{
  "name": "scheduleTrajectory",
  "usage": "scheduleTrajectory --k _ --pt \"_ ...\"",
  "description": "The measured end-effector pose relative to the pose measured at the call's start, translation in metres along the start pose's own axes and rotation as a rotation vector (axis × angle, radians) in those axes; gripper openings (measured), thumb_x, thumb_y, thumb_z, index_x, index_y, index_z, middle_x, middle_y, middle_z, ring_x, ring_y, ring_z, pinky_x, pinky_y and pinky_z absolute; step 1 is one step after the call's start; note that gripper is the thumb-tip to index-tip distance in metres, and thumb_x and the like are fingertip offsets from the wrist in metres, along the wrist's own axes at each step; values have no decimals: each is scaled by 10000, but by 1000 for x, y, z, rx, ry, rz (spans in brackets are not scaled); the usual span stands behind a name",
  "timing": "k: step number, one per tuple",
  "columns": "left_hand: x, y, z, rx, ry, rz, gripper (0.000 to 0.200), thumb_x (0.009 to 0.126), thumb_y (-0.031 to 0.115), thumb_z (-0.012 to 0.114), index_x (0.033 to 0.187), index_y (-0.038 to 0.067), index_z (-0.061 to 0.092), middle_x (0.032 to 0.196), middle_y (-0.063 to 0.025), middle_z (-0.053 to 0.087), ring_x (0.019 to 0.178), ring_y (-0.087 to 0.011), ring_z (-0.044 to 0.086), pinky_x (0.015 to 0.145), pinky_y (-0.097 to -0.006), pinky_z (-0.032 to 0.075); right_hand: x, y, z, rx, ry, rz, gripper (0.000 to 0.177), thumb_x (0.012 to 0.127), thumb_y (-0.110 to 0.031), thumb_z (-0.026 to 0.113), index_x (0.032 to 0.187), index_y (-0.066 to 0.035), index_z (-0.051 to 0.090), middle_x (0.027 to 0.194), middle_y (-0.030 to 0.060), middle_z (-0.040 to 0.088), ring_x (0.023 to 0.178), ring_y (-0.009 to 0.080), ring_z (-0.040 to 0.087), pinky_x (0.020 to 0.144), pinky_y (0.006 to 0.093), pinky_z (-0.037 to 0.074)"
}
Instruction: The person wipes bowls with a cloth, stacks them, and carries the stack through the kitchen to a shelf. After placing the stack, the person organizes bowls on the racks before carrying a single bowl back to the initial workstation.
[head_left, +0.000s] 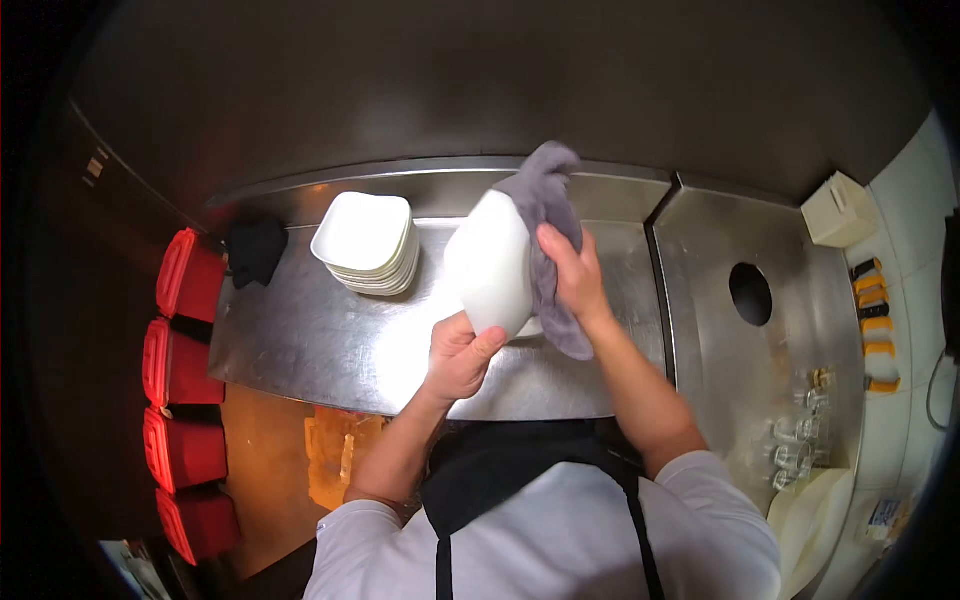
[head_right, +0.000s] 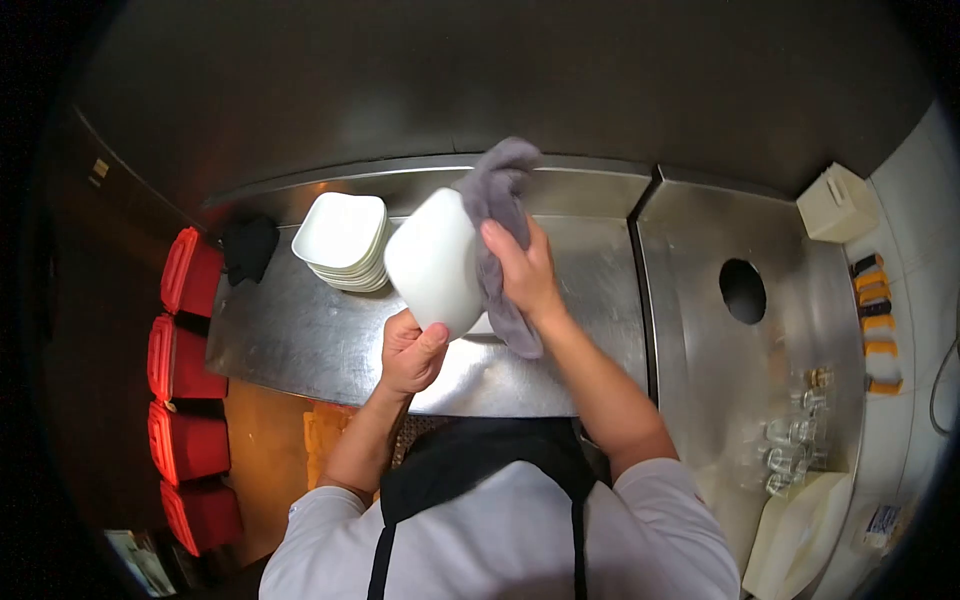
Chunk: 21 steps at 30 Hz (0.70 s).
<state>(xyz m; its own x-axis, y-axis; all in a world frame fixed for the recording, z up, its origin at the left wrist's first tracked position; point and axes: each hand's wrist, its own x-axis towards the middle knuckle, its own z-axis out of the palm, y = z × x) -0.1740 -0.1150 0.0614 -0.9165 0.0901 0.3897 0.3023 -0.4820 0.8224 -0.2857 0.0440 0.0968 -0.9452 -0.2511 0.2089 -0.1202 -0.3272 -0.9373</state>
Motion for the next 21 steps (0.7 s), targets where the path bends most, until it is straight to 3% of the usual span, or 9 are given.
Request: scheduleTrajectory --k 2,4,8,9,10,12,16,18,21 --pt "5 -5 -2 -65 120 104 299 1011 151 567 1232 -47 604 1227 -122 656 1144 -192 596 1011 -348 438 -34 23 28 16 148 -70 360 919 -218 611 1175 34 624 1090 71 681 985 149 634 881 296 495" --pt "14 -2 -9 -110 225 112 321 1037 162 528 1267 -53 588 1222 -112 657 1128 -169 593 992 -317 440 -62 47 53 -147 120 -283 482 830 -206 699 1236 35 606 1218 183 632 1153 309 600 1032 408 433" --pt "4 0 -22 -171 233 -33 332 1030 184 545 1267 -46 582 1221 -116 652 1143 -190 598 992 -324 456 -40 23 45 -759 -156 -714 523 721 -207 804 1172 7 647 1214 271 612 1133 451 592 1028 472 437" --pt "2 3 -21 -196 160 -31 327 1023 171 556 1266 -47 585 1228 -117 650 1151 -197 596 1004 -337 448 -25 6 48 -662 -132 -673 459 738 -208 793 1131 -8 664 1164 252 643 1088 420 628 966 448 480" --pt "1 7 -19 -224 87 -28 323 1016 157 567 1265 -48 588 1235 -119 647 1159 -203 594 1016 -349 441 -9 -10 46 -506 -180 -283 419 773 -215 771 1129 -21 663 1081 216 678 1017 323 670 888 401 515" --pt "-2 14 -2 -97 119 46 304 999 148 604 1214 -65 627 1209 -116 663 1126 -194 603 1001 -354 450 18 -25 43 -68 -123 -134 322 948 -234 616 1156 10 644 1056 83 702 965 135 641 871 313 503" --pt "3 10 -17 690 107 66 301 883 39 680 1179 -15 668 1124 -167 708 1057 -265 674 965 -361 490 -3 35 43 412 57 287 356 1026 -270 495 1201 12 624 1101 52 680 982 137 639 885 290 498" --pt "21 8 -37 1070 69 324 414 766 -8 704 1177 43 685 1123 -178 703 1101 -323 668 991 -424 491 -31 23 62 587 106 407 370 1024 -283 487 1241 -7 604 1142 57 666 992 150 645 877 300 511" --pt "40 42 -58 1400 -72 457 336 784 5 699 1116 59 701 1137 -118 717 1125 -279 672 995 -458 490 -33 9 52 414 127 397 404 980 -324 552 1209 0 626 1102 76 679 997 157 650 870 299 516"
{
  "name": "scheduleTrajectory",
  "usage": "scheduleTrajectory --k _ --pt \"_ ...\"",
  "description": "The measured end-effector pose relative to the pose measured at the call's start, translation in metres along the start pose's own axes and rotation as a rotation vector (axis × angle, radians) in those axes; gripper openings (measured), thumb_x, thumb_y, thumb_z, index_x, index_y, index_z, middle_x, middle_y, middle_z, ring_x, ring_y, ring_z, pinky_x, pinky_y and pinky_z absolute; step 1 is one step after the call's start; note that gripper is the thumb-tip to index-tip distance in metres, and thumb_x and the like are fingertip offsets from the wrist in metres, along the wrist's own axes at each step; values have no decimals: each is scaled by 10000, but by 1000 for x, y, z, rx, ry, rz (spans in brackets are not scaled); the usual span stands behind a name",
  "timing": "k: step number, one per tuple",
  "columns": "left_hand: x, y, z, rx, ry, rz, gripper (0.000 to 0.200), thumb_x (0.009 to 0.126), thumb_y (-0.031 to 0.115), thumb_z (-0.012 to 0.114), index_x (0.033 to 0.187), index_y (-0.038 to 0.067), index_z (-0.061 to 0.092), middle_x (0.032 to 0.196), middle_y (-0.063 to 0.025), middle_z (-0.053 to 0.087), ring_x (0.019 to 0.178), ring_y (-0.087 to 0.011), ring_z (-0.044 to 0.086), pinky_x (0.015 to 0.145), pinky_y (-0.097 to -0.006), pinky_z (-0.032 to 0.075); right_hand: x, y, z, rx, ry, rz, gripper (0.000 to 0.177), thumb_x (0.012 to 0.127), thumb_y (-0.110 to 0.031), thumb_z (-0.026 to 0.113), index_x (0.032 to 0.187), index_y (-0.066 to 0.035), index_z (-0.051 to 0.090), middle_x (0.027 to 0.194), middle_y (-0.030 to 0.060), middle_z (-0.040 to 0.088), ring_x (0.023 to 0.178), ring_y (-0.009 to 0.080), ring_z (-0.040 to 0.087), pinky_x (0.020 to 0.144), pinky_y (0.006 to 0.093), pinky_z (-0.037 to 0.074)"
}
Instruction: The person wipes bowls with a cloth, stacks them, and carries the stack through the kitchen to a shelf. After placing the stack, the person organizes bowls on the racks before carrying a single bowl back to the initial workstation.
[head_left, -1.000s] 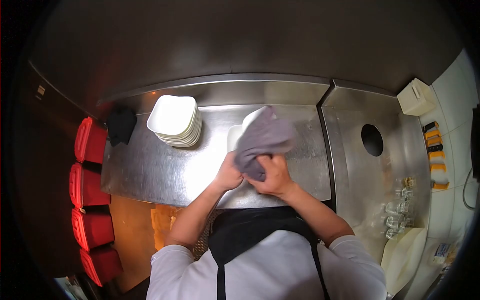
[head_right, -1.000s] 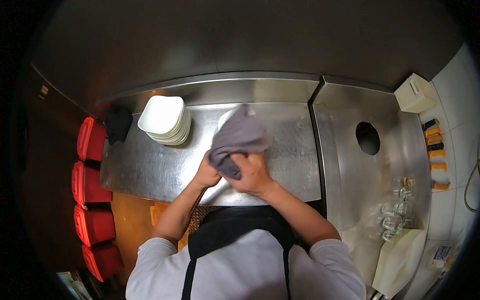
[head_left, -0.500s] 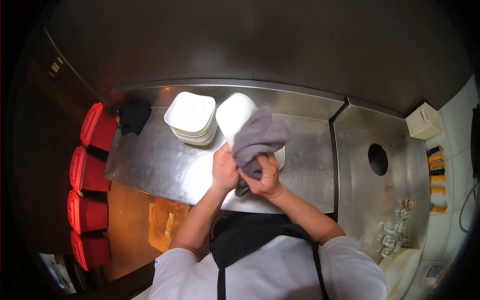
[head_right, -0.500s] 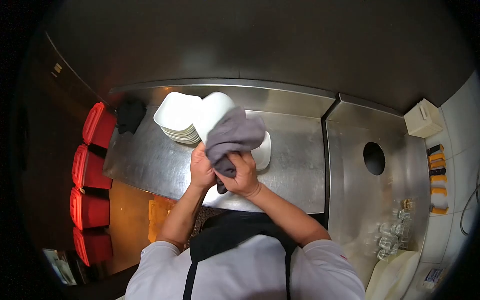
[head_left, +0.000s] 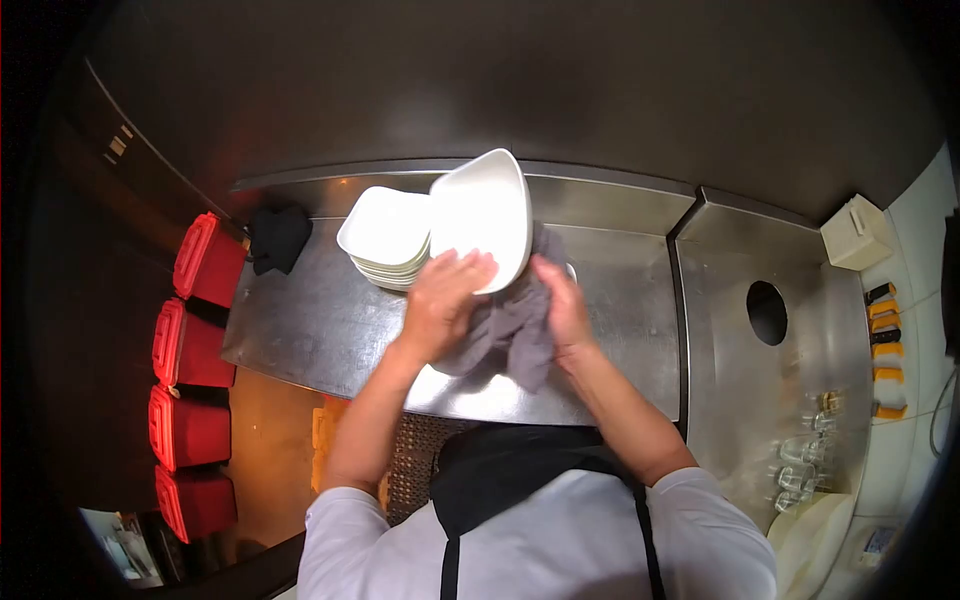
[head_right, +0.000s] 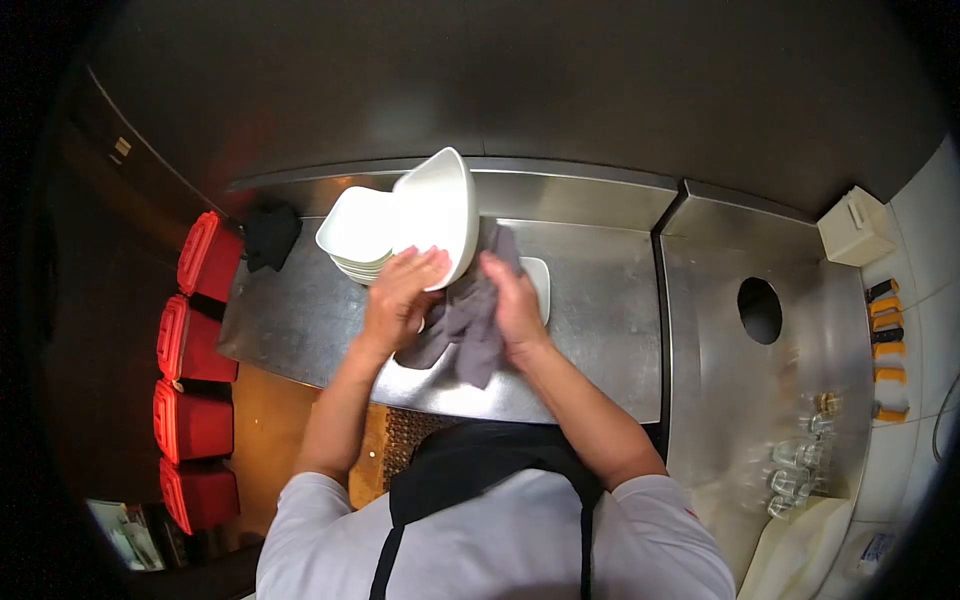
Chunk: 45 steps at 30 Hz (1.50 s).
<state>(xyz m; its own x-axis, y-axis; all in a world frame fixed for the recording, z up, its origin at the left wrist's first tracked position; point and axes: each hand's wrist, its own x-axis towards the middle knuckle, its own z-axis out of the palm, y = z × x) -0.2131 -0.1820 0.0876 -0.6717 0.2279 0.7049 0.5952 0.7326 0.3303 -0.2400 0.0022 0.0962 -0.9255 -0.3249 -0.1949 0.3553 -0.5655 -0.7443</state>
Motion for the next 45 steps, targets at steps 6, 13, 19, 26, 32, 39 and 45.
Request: scheduleTrajectory --k 6,13,19,26,32,39,45 --pt "-23 -98 -72 342 -217 39 250 781 24 717 1020 97 716 1054 -58 744 1077 -220 690 969 -443 477 6 -42 -47 62 37 -207 456 946 -305 600 1220 59 609 1117 109 682 1007 199 659 913 312 509" --pt "-24 -148 -105 535 -550 7 313 754 16 725 1027 169 728 1033 -13 747 1158 -244 646 1164 -642 195 7 -36 -65 141 33 -160 447 951 -295 573 1235 50 590 1141 123 671 1022 221 657 921 335 514" --pt "-14 -123 -108 694 -461 -90 522 835 239 727 1343 249 603 1495 -116 463 1430 -366 341 1133 -721 127 -6 -56 -64 -119 -46 -342 495 884 -304 652 1204 72 609 1100 123 681 971 207 666 869 331 526" --pt "-90 -7 74 -78 -96 -529 1135 644 333 914 1491 -65 272 1485 -282 391 1355 -418 423 1137 -449 347 42 -26 -72 -1462 -281 -544 568 826 -344 711 1215 54 598 1317 281 535 1197 402 550 999 442 445" --pt "-118 13 144 -233 -20 -763 1279 628 220 920 1537 -49 62 1348 -288 514 1216 -410 557 1007 -425 467 64 72 -99 -1743 -548 -135 845 951 -618 412 1508 12 334 1568 348 186 1479 473 155 1209 500 143" --pt "-99 16 121 -380 -48 -832 1217 583 153 926 1514 -17 161 1332 -241 534 1220 -387 543 1011 -433 448 59 56 -101 -213 -300 291 491 909 -308 647 1282 6 586 1179 111 672 1061 227 648 960 360 507" --pt "-111 9 125 -242 -32 -697 1374 558 401 938 1525 -74 84 1494 -316 354 1368 -468 367 1137 -556 248 47 -46 -62 -800 -115 -471 440 884 -267 698 1228 -8 613 1169 117 684 1072 268 661 913 399 524"
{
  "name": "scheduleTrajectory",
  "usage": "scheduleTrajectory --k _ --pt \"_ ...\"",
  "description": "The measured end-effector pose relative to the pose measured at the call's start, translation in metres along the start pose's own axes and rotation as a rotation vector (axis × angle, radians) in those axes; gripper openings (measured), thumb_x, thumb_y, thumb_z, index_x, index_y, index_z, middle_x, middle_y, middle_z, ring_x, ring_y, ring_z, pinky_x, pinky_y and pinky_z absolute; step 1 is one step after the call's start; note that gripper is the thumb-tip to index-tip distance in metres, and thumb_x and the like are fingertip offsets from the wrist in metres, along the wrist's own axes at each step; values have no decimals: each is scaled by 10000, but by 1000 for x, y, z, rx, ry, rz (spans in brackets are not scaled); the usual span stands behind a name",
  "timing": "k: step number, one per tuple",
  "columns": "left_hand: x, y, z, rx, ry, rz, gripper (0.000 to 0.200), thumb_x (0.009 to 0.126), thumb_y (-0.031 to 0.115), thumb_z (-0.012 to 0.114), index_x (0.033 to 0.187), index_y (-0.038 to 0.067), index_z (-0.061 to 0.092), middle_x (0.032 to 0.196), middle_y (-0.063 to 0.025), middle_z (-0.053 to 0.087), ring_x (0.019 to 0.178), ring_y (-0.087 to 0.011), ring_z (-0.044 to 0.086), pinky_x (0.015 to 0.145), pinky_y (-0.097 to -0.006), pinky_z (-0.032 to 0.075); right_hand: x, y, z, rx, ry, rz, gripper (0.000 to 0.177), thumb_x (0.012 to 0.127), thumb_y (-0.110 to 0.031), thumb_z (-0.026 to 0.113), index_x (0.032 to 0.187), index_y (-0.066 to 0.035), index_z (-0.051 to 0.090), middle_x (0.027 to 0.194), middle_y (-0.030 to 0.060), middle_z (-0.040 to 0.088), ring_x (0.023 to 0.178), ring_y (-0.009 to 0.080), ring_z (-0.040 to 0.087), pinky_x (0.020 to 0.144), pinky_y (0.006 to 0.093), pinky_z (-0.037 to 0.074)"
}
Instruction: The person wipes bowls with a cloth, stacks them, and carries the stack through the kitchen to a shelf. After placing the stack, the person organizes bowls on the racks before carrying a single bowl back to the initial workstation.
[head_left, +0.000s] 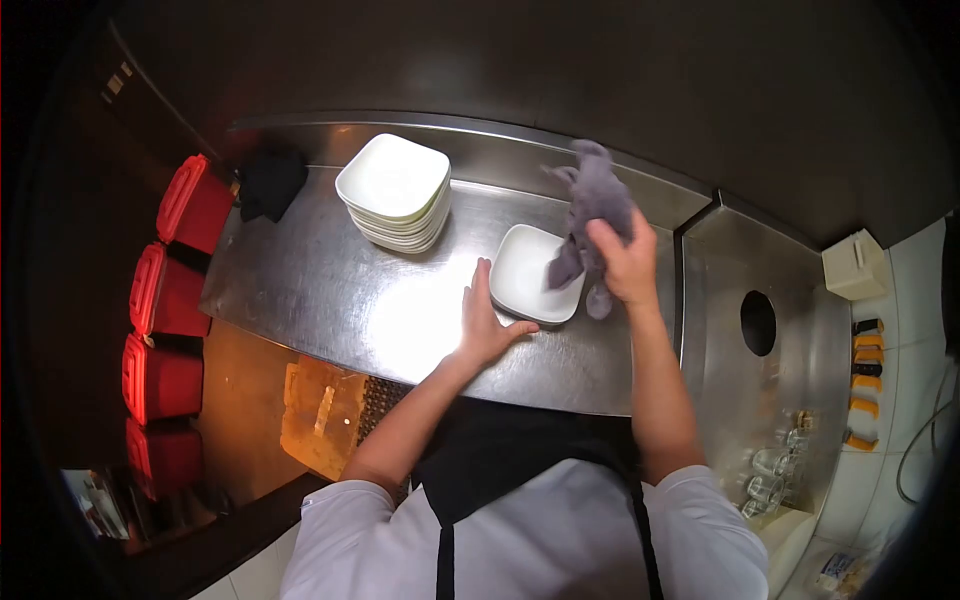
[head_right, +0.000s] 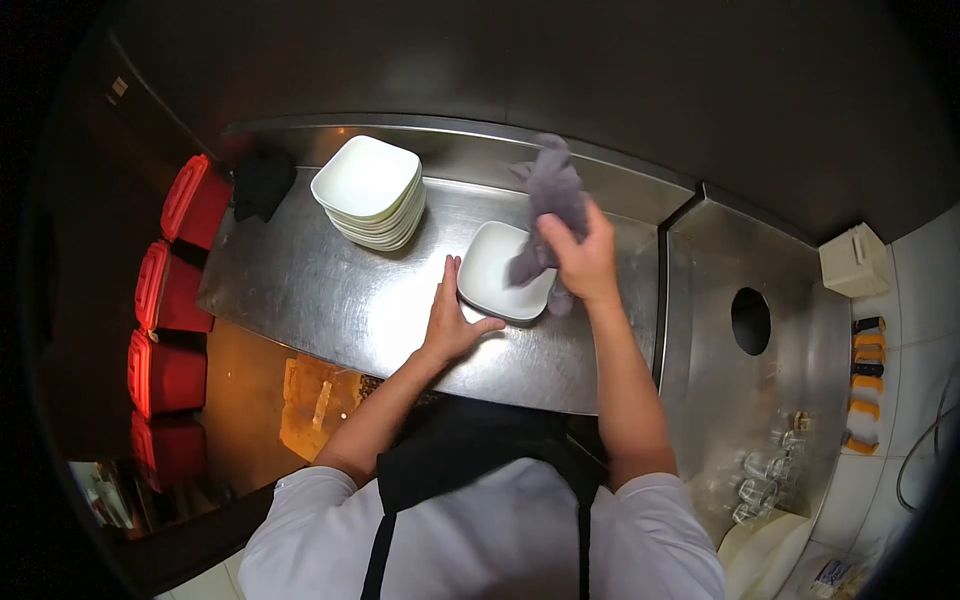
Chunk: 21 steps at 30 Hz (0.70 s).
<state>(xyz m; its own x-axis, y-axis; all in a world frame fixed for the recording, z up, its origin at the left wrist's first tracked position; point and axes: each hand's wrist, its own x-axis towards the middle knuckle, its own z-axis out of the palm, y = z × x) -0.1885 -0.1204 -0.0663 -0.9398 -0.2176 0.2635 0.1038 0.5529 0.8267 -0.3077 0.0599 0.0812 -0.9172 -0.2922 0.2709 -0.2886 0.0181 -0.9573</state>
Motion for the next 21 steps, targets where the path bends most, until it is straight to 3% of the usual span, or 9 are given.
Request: scheduleTrajectory --k 4,9,12,13,16,17,18,20,21 --pt "-2 5 9 69 7 -57 1378 561 381 945 1540 -42 72 1515 -282 348 1354 -421 408 1123 -456 347 -3 41 27 -844 -148 -375 405 796 -287 757 1101 -45 643 942 164 647 897 358 633 818 481 485" --pt "1 1 13 120 66 -34 1314 568 278 950 1536 -34 118 1435 -281 429 1283 -418 474 1067 -451 407 -36 80 73 -1058 -363 133 460 844 -369 691 1144 -23 640 1059 206 669 994 351 650 880 440 490" --pt "-2 5 11 22 45 -126 1316 550 222 951 1536 -41 119 1399 -285 444 1243 -411 508 1042 -446 432 -34 104 76 -213 -359 382 466 872 -352 660 1189 -12 639 1115 212 673 1018 322 655 893 386 496" --pt "-5 9 7 -6 43 -137 1322 544 227 954 1533 -47 121 1395 -286 444 1241 -412 507 1044 -445 430 -32 57 69 206 -297 638 467 885 -326 647 1204 14 631 1113 209 678 993 286 652 887 346 495" --pt "-5 6 5 -19 57 -87 1378 513 439 939 1510 -79 142 1425 -291 412 1307 -466 403 1124 -564 258 -21 40 54 218 -344 337 421 883 -317 659 1165 -5 648 1088 204 676 963 273 643 865 319 495" --pt "-4 5 5 23 74 -39 1378 509 465 932 1506 -85 156 1416 -288 418 1300 -463 409 1114 -567 264 -12 29 40 -233 -359 246 403 896 -269 674 1201 -10 624 1071 97 690 1021 251 646 885 322 493" --pt "-3 4 5 68 88 16 1379 504 491 924 1501 -91 170 1408 -284 423 1293 -461 415 1105 -570 270 -8 32 42 -517 -194 -35 386 839 -244 708 1154 -31 644 1047 133 693 991 320 653 896 365 486" --pt "-3 -5 10 97 120 97 1345 495 525 910 1478 -92 231 1394 -272 426 1294 -451 407 1069 -573 292 -7 46 32 -1021 -259 -289 389 789 -241 706 1120 -44 651 1011 171 683 966 372 641 914 433 467" --pt "-3 -8 12 117 128 119 1336 496 520 914 1475 -89 238 1393 -271 424 1294 -451 403 1064 -571 296 -13 63 34 -1082 -291 -237 398 782 -256 698 1119 -50 651 996 172 679 958 367 641 917 449 459"
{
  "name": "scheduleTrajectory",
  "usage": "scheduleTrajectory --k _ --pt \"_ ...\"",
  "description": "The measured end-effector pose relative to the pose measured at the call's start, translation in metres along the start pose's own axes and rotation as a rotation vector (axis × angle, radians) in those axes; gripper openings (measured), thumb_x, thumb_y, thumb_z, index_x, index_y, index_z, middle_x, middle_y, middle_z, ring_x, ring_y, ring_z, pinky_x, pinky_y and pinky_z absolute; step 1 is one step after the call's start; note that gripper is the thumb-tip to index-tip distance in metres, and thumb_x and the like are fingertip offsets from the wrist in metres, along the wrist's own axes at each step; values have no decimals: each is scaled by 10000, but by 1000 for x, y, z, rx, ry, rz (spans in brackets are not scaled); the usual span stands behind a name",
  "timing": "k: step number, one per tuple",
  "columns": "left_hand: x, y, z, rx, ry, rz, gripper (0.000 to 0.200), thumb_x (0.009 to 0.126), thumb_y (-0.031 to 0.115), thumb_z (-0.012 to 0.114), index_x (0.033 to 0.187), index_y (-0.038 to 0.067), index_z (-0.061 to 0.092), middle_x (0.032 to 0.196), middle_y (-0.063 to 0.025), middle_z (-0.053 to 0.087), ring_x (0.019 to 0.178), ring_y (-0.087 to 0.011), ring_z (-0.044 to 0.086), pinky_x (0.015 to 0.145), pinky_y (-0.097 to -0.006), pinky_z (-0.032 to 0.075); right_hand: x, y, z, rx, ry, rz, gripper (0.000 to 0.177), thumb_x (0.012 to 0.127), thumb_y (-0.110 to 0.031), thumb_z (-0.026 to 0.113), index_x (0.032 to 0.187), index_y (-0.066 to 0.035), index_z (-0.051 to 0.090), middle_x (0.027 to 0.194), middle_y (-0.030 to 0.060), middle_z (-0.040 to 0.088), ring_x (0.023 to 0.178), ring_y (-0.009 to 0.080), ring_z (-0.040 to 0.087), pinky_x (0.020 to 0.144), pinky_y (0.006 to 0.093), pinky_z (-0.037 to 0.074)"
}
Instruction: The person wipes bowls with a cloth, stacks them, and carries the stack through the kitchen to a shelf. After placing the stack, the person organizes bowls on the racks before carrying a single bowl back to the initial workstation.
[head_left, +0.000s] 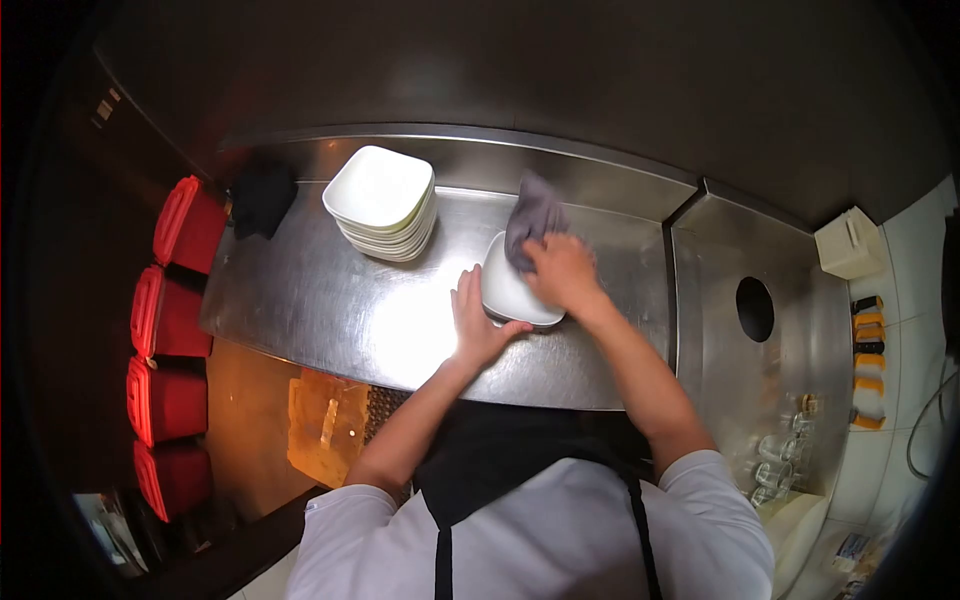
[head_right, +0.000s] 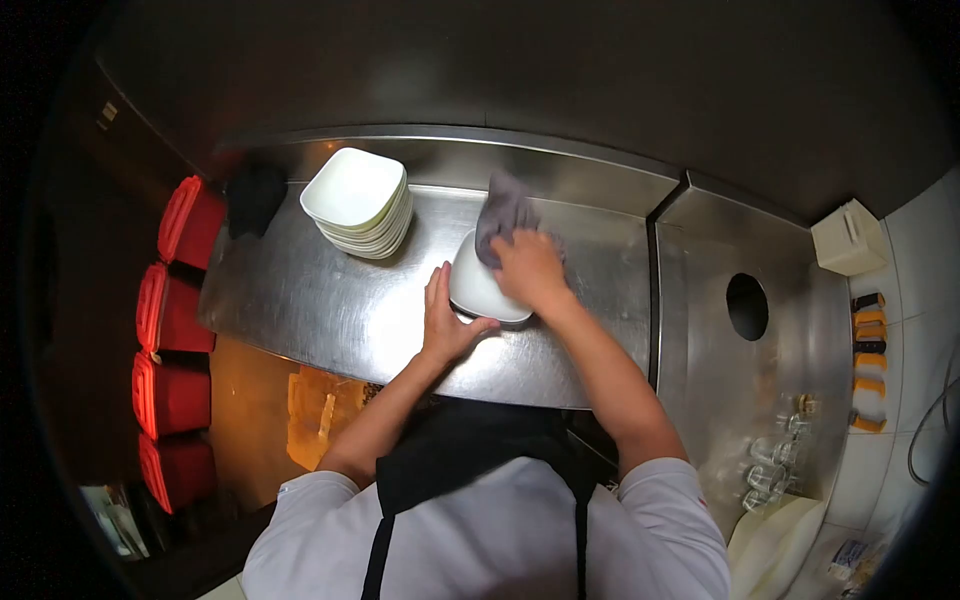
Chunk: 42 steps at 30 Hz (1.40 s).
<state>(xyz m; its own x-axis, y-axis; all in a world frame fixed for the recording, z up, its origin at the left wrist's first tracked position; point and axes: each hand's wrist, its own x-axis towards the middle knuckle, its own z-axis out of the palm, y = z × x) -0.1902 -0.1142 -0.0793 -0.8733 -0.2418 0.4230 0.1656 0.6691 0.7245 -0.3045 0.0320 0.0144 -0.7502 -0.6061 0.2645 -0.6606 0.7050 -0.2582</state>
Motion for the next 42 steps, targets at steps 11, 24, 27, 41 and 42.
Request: scheduleTrajectory --k 11,24,27,41,42 --pt "13 38 -26 518 -165 30 912 706 520 798 1431 83 460 1512 -215 308 1304 -513 343 1060 -749 181 -21 -8 -22 2021 -138 772 452 951 -318 542 1248 17 597 1206 141 668 1104 276 647 1014 411 489" --pt "51 33 -41 -491 -740 -318 361 1042 284 497 1319 73 594 1182 -97 680 1072 -195 615 963 -326 453 -73 31 -82 1468 1004 400 430 992 -206 465 1335 50 503 1323 141 578 1204 269 576 1053 402 433" --pt "58 72 -49 -1037 -541 -289 358 1038 235 537 1302 -3 579 1169 -72 672 1098 -126 597 972 -301 462 -88 -10 -51 1011 738 199 493 850 -167 667 1289 25 550 1268 158 594 1146 305 591 985 429 466" --pt "60 114 -74 -1379 -120 -52 263 1023 130 560 1223 -36 605 1154 -81 681 1058 -127 607 916 -282 469 -40 -67 -46 1049 714 32 494 783 -198 692 1227 5 615 1194 181 644 1131 325 611 1004 423 443" --pt "63 106 -78 -1172 -137 -64 265 1029 139 549 1227 -29 604 1154 -80 681 1060 -138 619 924 -288 477 -43 -75 -48 825 646 -103 530 761 -215 717 1241 -14 612 1212 196 630 1142 367 599 1033 453 418"
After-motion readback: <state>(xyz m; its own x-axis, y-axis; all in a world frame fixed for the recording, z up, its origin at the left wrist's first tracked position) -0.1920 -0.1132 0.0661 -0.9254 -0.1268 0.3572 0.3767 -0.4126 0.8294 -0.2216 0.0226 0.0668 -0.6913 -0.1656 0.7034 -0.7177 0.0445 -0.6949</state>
